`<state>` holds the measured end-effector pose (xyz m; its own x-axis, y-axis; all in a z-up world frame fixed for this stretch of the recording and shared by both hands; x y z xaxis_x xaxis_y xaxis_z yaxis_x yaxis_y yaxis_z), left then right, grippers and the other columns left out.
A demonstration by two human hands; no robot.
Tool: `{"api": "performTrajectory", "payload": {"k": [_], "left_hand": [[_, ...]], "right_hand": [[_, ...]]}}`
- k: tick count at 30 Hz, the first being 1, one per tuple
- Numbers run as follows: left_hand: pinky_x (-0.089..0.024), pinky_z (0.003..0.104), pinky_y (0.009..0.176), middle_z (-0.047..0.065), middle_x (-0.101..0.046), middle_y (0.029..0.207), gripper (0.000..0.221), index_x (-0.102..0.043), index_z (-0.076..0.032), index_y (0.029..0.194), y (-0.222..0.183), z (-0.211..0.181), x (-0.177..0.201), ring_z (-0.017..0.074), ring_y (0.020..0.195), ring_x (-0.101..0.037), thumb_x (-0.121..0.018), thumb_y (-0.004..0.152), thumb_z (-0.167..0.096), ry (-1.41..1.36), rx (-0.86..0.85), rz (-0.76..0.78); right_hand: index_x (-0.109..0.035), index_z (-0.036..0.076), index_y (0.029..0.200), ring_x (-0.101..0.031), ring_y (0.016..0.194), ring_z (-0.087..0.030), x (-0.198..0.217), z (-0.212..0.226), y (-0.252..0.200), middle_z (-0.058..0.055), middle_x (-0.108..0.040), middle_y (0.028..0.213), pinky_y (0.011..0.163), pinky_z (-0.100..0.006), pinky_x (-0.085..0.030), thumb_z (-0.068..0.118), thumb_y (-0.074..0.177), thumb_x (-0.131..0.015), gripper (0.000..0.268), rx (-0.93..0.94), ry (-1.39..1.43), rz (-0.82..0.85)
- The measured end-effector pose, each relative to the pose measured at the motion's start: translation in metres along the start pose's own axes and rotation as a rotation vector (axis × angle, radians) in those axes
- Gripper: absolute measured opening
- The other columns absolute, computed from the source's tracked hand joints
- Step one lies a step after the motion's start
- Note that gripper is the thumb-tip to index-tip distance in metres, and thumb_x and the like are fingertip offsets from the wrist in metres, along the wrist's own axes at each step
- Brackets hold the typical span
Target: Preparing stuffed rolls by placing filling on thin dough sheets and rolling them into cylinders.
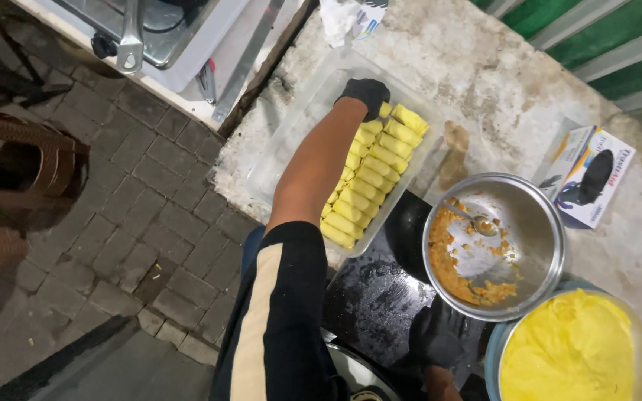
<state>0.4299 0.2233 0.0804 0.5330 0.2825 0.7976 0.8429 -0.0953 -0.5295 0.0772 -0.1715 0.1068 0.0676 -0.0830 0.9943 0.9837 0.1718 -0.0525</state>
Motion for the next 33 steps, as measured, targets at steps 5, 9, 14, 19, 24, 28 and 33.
{"api": "performTrajectory", "payload": {"k": [5,9,14,19,24,28,33], "left_hand": [[-0.047,0.039,0.102,0.003,-0.052,0.142,0.05,-0.058,-0.029,0.135,-0.007,0.002,0.0,0.0265,0.125,-0.053,-0.057,0.085,-0.024,-0.115,0.009,0.062],[-0.055,0.035,0.086,0.004,-0.061,0.131,0.051,-0.064,-0.024,0.131,-0.045,-0.006,0.015,0.0275,0.111,-0.063,-0.045,0.086,-0.008,-0.305,0.051,0.117],[-0.021,0.043,0.112,0.005,-0.045,0.148,0.058,-0.05,-0.031,0.141,-0.031,-0.005,-0.001,0.0245,0.134,-0.043,-0.033,0.088,-0.015,-0.173,-0.039,0.109],[-0.003,0.048,0.122,0.008,-0.011,0.165,0.068,-0.006,-0.017,0.158,-0.044,-0.014,-0.02,0.0243,0.152,-0.008,-0.029,0.098,-0.039,0.134,-0.173,0.018],[-0.004,0.053,0.121,0.002,-0.002,0.166,0.065,-0.004,-0.024,0.158,-0.061,-0.011,-0.033,0.0276,0.152,0.004,-0.035,0.101,-0.031,0.151,-0.2,-0.112],[-0.003,0.073,0.112,-0.007,-0.008,0.166,0.084,-0.012,-0.031,0.158,-0.053,-0.006,-0.041,0.0324,0.151,0.003,-0.051,0.084,-0.024,0.159,-0.311,-0.377],[-0.036,0.057,0.11,0.033,-0.054,0.135,0.076,-0.005,-0.017,0.159,-0.174,-0.076,0.037,0.0466,0.127,-0.052,-0.046,0.098,-0.035,-0.144,-0.104,-0.273]], "right_hand": [[-0.046,0.015,0.142,-0.061,0.082,-0.04,0.003,0.005,0.004,-0.019,-0.06,0.106,0.062,-0.052,-0.048,0.044,0.098,-0.027,0.055,-0.088,0.009,0.057],[-0.052,0.012,0.132,-0.053,0.117,-0.042,-0.008,-0.007,0.005,-0.02,-0.059,0.119,0.107,-0.058,-0.032,0.04,0.094,-0.033,0.051,-0.103,0.034,0.161],[-0.047,0.01,0.139,-0.046,0.128,-0.041,-0.018,-0.016,-0.001,-0.021,-0.053,0.132,0.116,-0.058,-0.023,0.044,0.096,-0.029,0.058,-0.124,0.039,0.166],[-0.041,0.011,0.145,-0.038,0.135,-0.041,-0.007,-0.01,0.004,-0.022,-0.044,0.143,0.11,-0.06,-0.027,0.045,0.094,-0.03,0.062,-0.22,0.148,0.247],[-0.042,0.017,0.145,-0.042,0.135,-0.038,0.013,0.002,0.006,-0.02,-0.049,0.141,0.119,-0.054,-0.019,0.047,0.092,-0.029,0.062,-0.179,0.072,0.209],[-0.042,0.018,0.144,-0.036,0.138,-0.036,0.003,-0.014,0.005,-0.017,-0.043,0.145,0.116,-0.053,-0.02,0.044,0.091,-0.035,0.059,-0.298,0.2,0.318],[-0.053,0.019,0.137,-0.05,0.133,-0.028,-0.044,-0.047,-0.003,-0.012,-0.06,0.134,0.121,-0.05,-0.025,0.049,0.092,-0.044,0.054,-0.151,0.081,0.091]]}}
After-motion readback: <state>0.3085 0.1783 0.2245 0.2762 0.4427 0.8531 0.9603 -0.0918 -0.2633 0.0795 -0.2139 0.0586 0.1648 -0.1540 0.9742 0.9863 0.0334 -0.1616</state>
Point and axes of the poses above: each hand's wrist, its own y-axis towards the middle knuckle, its own x-axis out of the back of the hand, z = x × y, the point moved 8 cm from there along y, towards the middle knuckle
